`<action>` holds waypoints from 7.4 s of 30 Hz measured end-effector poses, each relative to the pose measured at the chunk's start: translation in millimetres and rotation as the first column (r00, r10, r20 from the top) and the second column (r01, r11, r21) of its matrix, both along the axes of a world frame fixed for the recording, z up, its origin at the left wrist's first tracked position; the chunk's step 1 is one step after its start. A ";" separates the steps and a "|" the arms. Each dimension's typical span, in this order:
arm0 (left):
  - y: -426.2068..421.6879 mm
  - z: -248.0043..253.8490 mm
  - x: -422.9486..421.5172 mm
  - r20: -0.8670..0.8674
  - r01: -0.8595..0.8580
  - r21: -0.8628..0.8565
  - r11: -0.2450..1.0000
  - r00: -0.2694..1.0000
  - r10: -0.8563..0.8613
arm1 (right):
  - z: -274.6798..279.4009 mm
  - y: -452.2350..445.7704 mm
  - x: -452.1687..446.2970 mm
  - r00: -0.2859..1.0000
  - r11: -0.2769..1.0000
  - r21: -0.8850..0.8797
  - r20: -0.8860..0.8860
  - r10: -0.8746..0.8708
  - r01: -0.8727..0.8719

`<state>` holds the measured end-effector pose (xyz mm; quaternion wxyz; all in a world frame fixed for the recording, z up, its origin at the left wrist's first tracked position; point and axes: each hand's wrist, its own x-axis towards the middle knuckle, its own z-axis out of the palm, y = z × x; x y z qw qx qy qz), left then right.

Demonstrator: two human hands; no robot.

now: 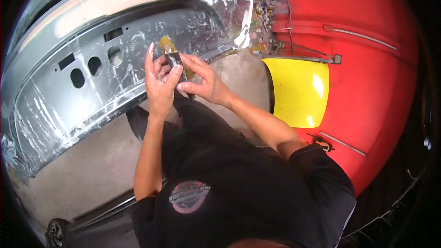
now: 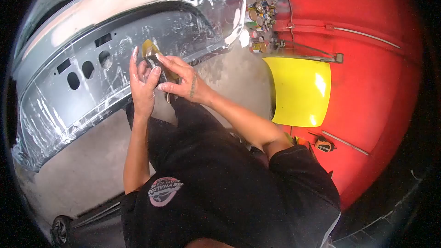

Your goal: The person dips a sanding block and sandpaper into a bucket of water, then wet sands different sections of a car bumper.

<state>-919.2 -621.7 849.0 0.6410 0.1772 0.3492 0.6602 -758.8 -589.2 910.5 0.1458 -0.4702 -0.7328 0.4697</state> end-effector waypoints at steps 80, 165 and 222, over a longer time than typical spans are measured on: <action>290.3 45.3 65.4 -0.888 -0.041 -0.184 0.982 -0.421 -0.184 | -194.1 174.4 407.1 0.757 0.639 0.517 -0.027 -0.653 0.570; 288.0 24.0 46.5 -0.931 0.016 -0.073 0.997 -0.359 -0.062 | -186.4 319.5 408.7 0.865 0.690 0.595 -0.015 -0.502 0.411; 289.1 15.5 37.3 -0.938 0.070 -0.042 0.997 -0.346 -0.015 | -184.1 280.9 406.0 0.849 0.683 0.577 -0.035 -0.527 0.447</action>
